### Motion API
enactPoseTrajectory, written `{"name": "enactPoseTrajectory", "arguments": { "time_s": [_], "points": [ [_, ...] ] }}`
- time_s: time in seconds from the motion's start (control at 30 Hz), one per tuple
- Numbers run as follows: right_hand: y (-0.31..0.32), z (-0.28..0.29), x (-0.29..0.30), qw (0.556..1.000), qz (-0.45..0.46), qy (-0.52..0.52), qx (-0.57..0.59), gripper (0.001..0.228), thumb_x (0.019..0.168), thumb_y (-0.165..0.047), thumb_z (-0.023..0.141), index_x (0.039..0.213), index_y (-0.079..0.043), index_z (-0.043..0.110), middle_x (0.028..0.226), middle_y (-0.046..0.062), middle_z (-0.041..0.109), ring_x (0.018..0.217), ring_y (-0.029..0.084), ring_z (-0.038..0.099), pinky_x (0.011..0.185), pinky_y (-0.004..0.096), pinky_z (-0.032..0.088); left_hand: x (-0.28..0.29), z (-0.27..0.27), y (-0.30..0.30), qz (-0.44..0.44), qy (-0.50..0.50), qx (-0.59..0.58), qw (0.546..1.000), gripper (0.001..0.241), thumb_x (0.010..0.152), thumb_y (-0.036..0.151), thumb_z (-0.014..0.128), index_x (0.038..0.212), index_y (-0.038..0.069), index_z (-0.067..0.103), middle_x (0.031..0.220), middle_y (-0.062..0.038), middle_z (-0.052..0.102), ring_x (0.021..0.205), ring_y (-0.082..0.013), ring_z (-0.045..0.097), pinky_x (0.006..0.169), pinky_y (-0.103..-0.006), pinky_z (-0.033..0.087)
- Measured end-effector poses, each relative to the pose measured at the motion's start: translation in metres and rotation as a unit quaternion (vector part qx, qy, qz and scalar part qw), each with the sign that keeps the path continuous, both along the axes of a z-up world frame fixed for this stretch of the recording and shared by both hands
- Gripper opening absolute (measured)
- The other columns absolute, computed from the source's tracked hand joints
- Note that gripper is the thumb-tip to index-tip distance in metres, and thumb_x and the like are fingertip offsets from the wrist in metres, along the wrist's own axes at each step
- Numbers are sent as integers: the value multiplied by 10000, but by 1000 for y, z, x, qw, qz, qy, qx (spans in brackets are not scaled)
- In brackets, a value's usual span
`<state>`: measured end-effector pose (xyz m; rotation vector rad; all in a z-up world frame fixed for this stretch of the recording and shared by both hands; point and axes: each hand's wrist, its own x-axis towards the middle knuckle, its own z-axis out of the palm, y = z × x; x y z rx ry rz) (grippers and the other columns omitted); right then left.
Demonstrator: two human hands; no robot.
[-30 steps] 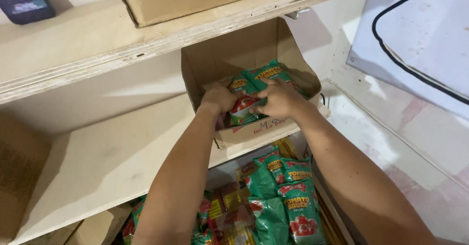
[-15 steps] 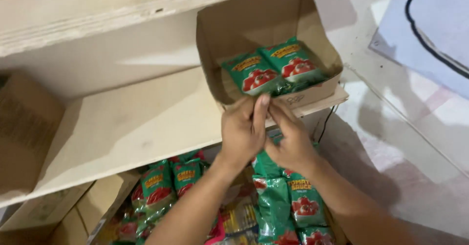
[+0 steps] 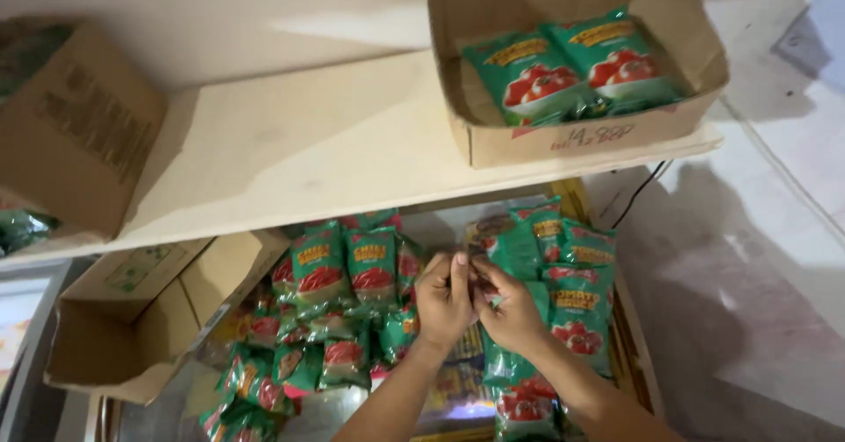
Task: Wiping down packets of sauce with a cloth and organizing them into a cardboard display box on a shelf.
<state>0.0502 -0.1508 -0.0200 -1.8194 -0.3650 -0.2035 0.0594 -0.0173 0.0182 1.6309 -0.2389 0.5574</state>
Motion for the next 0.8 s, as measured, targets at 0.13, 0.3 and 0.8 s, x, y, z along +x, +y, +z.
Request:
{"name": "enactPoseTrajectory", "arguments": {
  "time_s": [0.13, 0.3, 0.8],
  "points": [
    [0, -53, -14, 996, -25, 74, -41, 429, 948, -31, 640, 1374, -68, 600, 1148, 143, 738, 1004, 223, 730, 853, 328, 593, -25, -70, -4, 15, 60, 6, 998, 339, 1051, 185, 598, 778, 4, 686, 723, -102, 652, 675, -227, 621, 639, -353, 508],
    [-25, -121, -22, 974, -126, 90, -168, 413, 865, -39, 580, 1252, -132, 690, 1199, 167, 713, 1024, 348, 707, 845, 417, 572, -39, -169, -15, 40, 132, 83, 987, 201, 967, 211, 667, 998, 23, 733, 978, -172, 706, 921, -319, 679, 818, -395, 523],
    [-48, -122, -45, 835, -234, 296, -401, 780, 882, -537, 679, 1403, -58, 350, 1272, 304, 589, 1036, 474, 652, 856, 554, 544, -78, -207, -23, -208, 435, 110, 869, 749, 895, 307, 716, 1538, 81, 405, 1449, -216, 575, 1296, -309, 593, 1062, -373, 488]
  ]
}}
